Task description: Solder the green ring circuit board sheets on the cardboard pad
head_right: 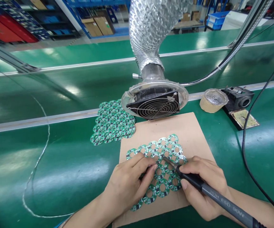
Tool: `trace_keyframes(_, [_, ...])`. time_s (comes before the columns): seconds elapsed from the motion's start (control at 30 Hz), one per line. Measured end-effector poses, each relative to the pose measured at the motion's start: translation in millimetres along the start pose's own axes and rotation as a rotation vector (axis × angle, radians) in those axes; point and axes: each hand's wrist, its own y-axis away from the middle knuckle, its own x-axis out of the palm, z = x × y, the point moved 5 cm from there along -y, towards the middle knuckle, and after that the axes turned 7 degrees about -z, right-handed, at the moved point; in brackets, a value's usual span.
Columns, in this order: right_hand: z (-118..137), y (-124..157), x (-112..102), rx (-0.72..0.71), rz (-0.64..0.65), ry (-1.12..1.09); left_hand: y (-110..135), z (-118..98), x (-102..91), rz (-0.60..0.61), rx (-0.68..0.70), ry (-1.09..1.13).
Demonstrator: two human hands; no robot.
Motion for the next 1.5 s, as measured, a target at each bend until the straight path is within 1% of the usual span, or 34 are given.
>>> trace_keyframes(0.1, [0.1, -1.0, 1.8, -0.022, 0.010, -0.010, 0.9, 0.5, -0.1, -0.002, -0.004, 0.005])
trace_keyframes(0.27, [-0.5, -0.2, 2.0, 0.023, 0.032, 0.009, 0.7, -0.1, -0.5, -0.001, 0.001, -0.002])
trace_keyframes(0.5, [1.2, -0.2, 0.5, 0.003, 0.037, 0.014, 0.4, 0.8, -1.7, -0.009, -0.006, 0.010])
trace_keyframes(0.67, [1.9, 0.9, 2.6, -0.057, 0.027, 0.030, 0.5, 3.7, -3.3, -0.011, -0.020, 0.002])
trace_keyframes(0.9, [0.7, 3.8, 6.5, -0.060, 0.077, 0.064, 1.3, 4.6, -0.6, 0.017, -0.023, -0.003])
trace_keyframes(1.17, [1.7, 3.0, 6.6, -0.077, 0.071, 0.044, 1.3, 4.6, 3.8, 0.047, -0.002, -0.038])
trace_keyframes(1.5, [0.7, 3.8, 8.6, -0.084, 0.072, 0.125, -1.4, 9.0, 5.5, 0.042, -0.025, -0.061])
